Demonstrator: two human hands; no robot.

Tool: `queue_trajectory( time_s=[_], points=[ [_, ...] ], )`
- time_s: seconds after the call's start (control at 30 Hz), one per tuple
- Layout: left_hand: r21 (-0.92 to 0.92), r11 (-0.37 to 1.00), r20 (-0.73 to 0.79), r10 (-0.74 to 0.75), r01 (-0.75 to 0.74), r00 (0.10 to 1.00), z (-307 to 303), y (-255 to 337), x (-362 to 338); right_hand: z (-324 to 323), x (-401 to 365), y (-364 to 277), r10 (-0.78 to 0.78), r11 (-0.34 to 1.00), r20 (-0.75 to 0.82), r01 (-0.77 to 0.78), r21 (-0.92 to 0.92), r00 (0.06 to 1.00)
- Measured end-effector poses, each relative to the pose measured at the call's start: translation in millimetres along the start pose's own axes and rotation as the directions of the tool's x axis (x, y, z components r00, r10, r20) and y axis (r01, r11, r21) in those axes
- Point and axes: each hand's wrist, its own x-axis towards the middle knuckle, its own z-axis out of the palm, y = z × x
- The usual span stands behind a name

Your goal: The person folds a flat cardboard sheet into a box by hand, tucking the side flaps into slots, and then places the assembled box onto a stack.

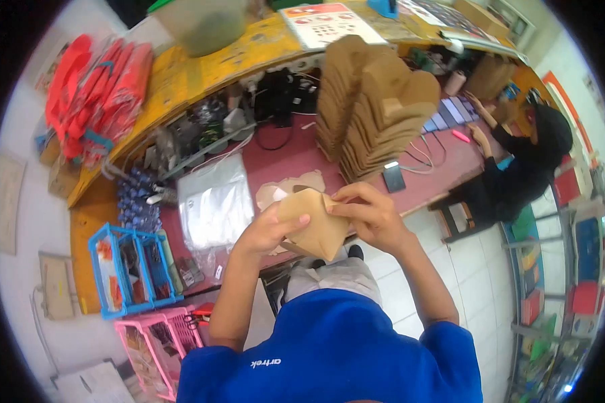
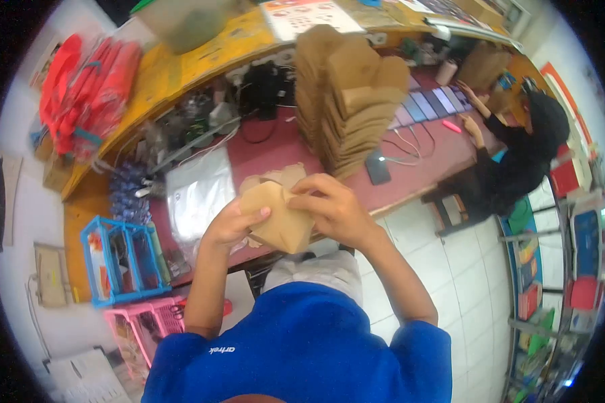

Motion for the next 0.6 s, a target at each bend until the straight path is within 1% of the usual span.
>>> queue_trajectory(
  time_s=[0.1,0.13,0.2,0.23,0.27,0.3,0.4,0.47,0.5,0.53,0.6],
  points=[
    [-0.106,0.989,0.041,-0.098,0.101,0.994,7,-16,-2,2,-21,-3,0.037,0.999,0.009,-0.037,0.038,0.999],
    [-0.145,0.981,0.057,-0.123,0.131,0.991,8,-20,-1,4,-30,-3,0.061,0.998,-0.018,-0.062,-0.019,0.998],
    [-0.182,0.967,0.073,-0.169,0.180,0.983,16,-30,0,7,-48,-4,0.102,0.995,-0.013,-0.102,0.004,0.995],
    [-0.186,0.963,0.069,-0.187,0.197,0.980,20,-35,1,5,-56,-6,0.110,0.993,-0.034,-0.111,-0.040,0.993],
    [-0.177,0.963,0.107,-0.184,0.201,0.977,22,-44,2,5,-65,-9,0.158,0.986,-0.004,-0.158,-0.056,0.987],
    [-0.161,0.967,0.104,-0.183,0.198,0.978,22,-54,3,4,-72,-12,0.206,0.977,0.028,-0.204,-0.064,0.978],
    [-0.149,0.966,0.102,-0.197,0.210,0.975,31,-64,11,2,-87,-18,0.265,0.958,-0.012,-0.264,-0.110,0.964],
    [-0.221,0.943,0.114,-0.230,0.250,0.967,34,-73,13,4,-95,-18,0.296,0.950,-0.029,-0.297,-0.093,0.955],
    [-0.216,0.942,0.111,-0.238,0.257,0.965,35,-75,15,4,-99,-16,0.315,0.944,-0.043,-0.318,-0.088,0.948],
    [-0.207,0.947,0.116,-0.226,0.246,0.967,37,-74,18,4,-101,-14,0.317,0.944,-0.048,-0.320,-0.079,0.947],
    [-0.196,0.950,0.117,-0.222,0.242,0.968,39,-70,23,5,-104,-9,0.312,0.944,-0.108,-0.320,-0.076,0.944]
  ],
)
